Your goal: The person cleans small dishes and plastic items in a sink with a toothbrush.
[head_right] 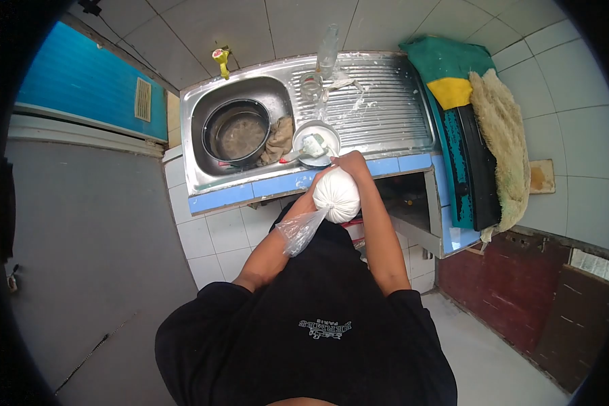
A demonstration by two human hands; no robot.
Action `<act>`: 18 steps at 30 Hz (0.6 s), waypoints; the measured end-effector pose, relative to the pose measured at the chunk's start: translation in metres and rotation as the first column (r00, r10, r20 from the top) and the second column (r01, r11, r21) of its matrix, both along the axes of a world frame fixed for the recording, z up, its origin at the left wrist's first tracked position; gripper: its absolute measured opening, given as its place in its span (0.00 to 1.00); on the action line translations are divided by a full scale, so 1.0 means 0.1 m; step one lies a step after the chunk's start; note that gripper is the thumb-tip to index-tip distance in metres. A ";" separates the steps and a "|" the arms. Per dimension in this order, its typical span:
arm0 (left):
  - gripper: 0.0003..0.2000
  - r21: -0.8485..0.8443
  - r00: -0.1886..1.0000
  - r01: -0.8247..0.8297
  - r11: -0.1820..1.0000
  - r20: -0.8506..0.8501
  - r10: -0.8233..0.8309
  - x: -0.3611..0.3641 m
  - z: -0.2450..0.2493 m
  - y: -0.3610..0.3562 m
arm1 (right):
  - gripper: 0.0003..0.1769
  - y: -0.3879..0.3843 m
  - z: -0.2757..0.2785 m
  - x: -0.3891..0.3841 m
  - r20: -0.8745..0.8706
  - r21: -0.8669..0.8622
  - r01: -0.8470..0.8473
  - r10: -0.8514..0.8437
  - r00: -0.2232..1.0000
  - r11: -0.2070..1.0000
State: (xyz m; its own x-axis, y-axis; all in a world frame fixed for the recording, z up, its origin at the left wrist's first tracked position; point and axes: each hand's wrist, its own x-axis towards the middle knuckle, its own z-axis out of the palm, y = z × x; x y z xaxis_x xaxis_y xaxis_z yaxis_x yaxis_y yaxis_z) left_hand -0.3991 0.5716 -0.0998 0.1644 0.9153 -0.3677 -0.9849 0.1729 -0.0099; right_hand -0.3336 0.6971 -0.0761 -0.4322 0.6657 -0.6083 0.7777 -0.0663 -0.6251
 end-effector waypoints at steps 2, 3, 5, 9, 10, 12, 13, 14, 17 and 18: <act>0.13 -0.030 1.000 0.007 1.000 -0.017 -0.007 -0.01 0.02 0.00 | 0.20 0.01 -0.01 0.00 -0.001 0.031 -0.036 0.036 0.999 0.999; 0.13 -0.033 1.000 0.005 0.999 -0.016 -0.006 -0.01 0.01 -0.01 | 0.20 0.01 -0.04 0.00 0.000 0.028 -0.038 0.038 0.999 0.999; 0.12 -0.046 0.999 0.010 0.999 -0.047 -0.012 -0.02 -0.02 0.00 | 0.20 0.02 -0.08 0.00 0.013 0.047 -0.041 0.041 0.999 0.998; 0.13 -0.044 0.999 0.009 0.999 -0.041 -0.011 -0.03 -0.11 0.02 | 0.20 0.03 -0.07 -0.01 0.013 0.048 -0.043 0.043 0.999 0.998; 0.13 -0.009 0.999 0.026 1.000 -0.030 -0.026 -0.05 -0.16 0.02 | 0.20 0.04 -0.06 -0.01 0.020 0.046 -0.033 0.032 0.999 0.998; 0.13 0.028 0.999 0.043 0.999 -0.022 -0.043 -0.08 -0.22 0.03 | 0.19 0.06 -0.06 0.00 0.025 0.045 -0.022 0.021 0.999 0.999; 0.14 0.031 0.997 0.070 0.997 -0.046 -0.069 -0.10 -0.22 0.03 | 0.18 0.06 -0.08 0.01 0.013 0.047 -0.012 0.011 1.000 0.999; 0.14 0.033 0.993 0.096 0.995 -0.069 -0.094 -0.11 -0.22 0.03 | 0.18 0.07 -0.11 0.01 0.001 0.047 -0.001 0.001 1.000 0.999; 0.18 -0.104 0.955 0.145 0.984 -0.246 -0.167 -0.14 0.07 0.05 | 0.16 0.09 -0.17 -0.01 -0.065 0.011 0.044 -0.043 0.997 0.999; 0.18 -0.105 0.955 0.144 0.984 -0.245 -0.166 -0.15 0.11 0.06 | 0.16 0.08 -0.15 -0.02 -0.065 0.010 0.042 -0.041 0.997 0.999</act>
